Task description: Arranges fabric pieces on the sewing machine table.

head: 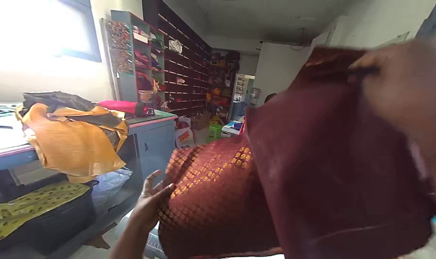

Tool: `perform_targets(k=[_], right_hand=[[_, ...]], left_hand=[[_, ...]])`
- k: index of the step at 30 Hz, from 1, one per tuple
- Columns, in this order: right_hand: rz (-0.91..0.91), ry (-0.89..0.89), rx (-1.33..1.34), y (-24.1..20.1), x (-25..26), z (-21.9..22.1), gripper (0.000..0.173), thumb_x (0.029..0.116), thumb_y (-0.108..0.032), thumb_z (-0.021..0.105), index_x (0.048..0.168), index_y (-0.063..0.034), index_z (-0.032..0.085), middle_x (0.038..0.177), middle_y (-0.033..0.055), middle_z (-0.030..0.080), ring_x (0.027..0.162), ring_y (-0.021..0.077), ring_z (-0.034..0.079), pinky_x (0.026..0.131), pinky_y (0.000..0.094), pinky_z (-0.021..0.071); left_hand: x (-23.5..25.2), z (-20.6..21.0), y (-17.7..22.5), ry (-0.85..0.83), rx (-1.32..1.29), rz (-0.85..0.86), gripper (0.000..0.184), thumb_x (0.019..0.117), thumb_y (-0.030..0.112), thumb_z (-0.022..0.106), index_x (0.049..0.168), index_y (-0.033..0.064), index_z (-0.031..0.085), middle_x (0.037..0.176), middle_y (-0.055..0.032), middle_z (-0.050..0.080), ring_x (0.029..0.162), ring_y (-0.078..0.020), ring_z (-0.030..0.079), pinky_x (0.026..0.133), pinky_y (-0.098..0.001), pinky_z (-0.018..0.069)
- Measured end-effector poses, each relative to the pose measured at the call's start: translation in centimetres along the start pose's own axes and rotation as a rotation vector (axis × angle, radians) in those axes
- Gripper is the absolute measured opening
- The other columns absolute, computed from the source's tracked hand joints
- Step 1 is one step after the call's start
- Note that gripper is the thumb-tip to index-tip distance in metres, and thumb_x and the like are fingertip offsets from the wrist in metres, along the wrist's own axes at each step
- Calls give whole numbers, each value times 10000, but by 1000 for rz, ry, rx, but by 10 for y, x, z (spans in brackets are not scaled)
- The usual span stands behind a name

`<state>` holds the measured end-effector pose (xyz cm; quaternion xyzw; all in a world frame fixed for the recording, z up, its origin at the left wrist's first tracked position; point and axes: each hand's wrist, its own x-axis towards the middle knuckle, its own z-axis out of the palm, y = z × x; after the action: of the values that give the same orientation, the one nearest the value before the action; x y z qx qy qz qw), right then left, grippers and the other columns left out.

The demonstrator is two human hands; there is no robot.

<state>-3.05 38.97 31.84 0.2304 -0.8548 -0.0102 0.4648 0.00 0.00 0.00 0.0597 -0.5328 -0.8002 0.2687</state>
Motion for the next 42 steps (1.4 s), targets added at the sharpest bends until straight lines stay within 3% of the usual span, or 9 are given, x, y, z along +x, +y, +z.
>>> perform_targets(k=[3, 8, 12, 16, 22, 26, 32, 35, 42], right_hand=[[396, -344, 96, -38, -27, 76, 271, 1028, -67, 522, 1249, -12, 670, 1164, 341, 643, 1080, 574, 615, 811, 747, 477], [542, -667, 323, -38, -120, 269, 318, 1060, -130, 509, 1330, -11, 626, 1265, 294, 636, 1163, 490, 623, 936, 670, 500], [639, -864, 483, -36, -189, 342, 464, 1077, -221, 514, 1473, 21, 490, 1417, 278, 562, 1339, 415, 537, 1132, 554, 405], [745, -883, 537, -29, -196, 339, 564, 1050, -299, 588, 1483, 34, 450, 1412, 280, 557, 1340, 404, 535, 1129, 536, 404], [840, -977, 698, -12, -197, 336, 703, 884, -226, 818, 1450, 23, 483, 1372, 266, 580, 1304, 376, 551, 1107, 523, 417], [900, -957, 679, -19, -193, 333, 649, 884, -237, 822, 1399, 34, 536, 1332, 251, 608, 1270, 362, 575, 1088, 504, 433], [972, -837, 715, -16, -194, 338, 559, 896, -234, 813, 1336, 38, 600, 1278, 249, 640, 1228, 371, 598, 1062, 519, 443], [998, -761, 689, -14, -197, 344, 497, 927, -232, 780, 1311, 39, 621, 1242, 262, 654, 1194, 398, 614, 1035, 553, 458], [922, -883, 579, -16, -189, 328, 397, 991, -267, 693, 1225, 51, 660, 1184, 265, 663, 1162, 403, 625, 998, 568, 475]], left_hand=[[20, -27, 9, 111, 274, -44, 687, 964, -35, 630, 1536, 182, 317, 1166, -123, 694, 865, -165, 713, 723, -339, 598], [52, -65, -29, 64, 604, -215, 698, 923, -53, 688, 1512, 99, 346, 1217, -229, 658, 1023, -301, 682, 871, -470, 560], [69, -67, -44, -48, 923, -231, 670, 887, 41, 783, 1463, 52, 440, 1306, -266, 615, 1153, -398, 639, 956, -573, 527], [95, -57, -52, -120, 1115, -194, 636, 895, 95, 799, 1445, 46, 483, 1393, -260, 568, 1275, -410, 575, 1059, -587, 462], [145, -40, -52, -187, 1346, -256, 499, 921, 84, 769, 1363, -5, 555, 1298, -291, 601, 1198, -434, 597, 1021, -595, 467], [140, 37, -42, -84, 1822, -141, 433, 899, -10, 705, 1319, -74, 618, 1444, -378, 469, 1382, -605, 369, 1065, -788, 300], [110, 177, -79, -644, 1639, -473, 663, 1007, 559, 578, 1232, -59, 652, 1147, -255, 671, 1023, -365, 670, 929, -559, 517], [107, 212, -107, -717, 1709, -523, 684, 972, 515, 663, 1270, -100, 617, 1278, -292, 631, 1225, -414, 609, 1048, -601, 454], [139, 213, -141, -590, 1666, -434, 783, 917, 501, 743, 1393, -81, 523, 1377, -311, 564, 1309, -442, 551, 1071, -613, 443]])
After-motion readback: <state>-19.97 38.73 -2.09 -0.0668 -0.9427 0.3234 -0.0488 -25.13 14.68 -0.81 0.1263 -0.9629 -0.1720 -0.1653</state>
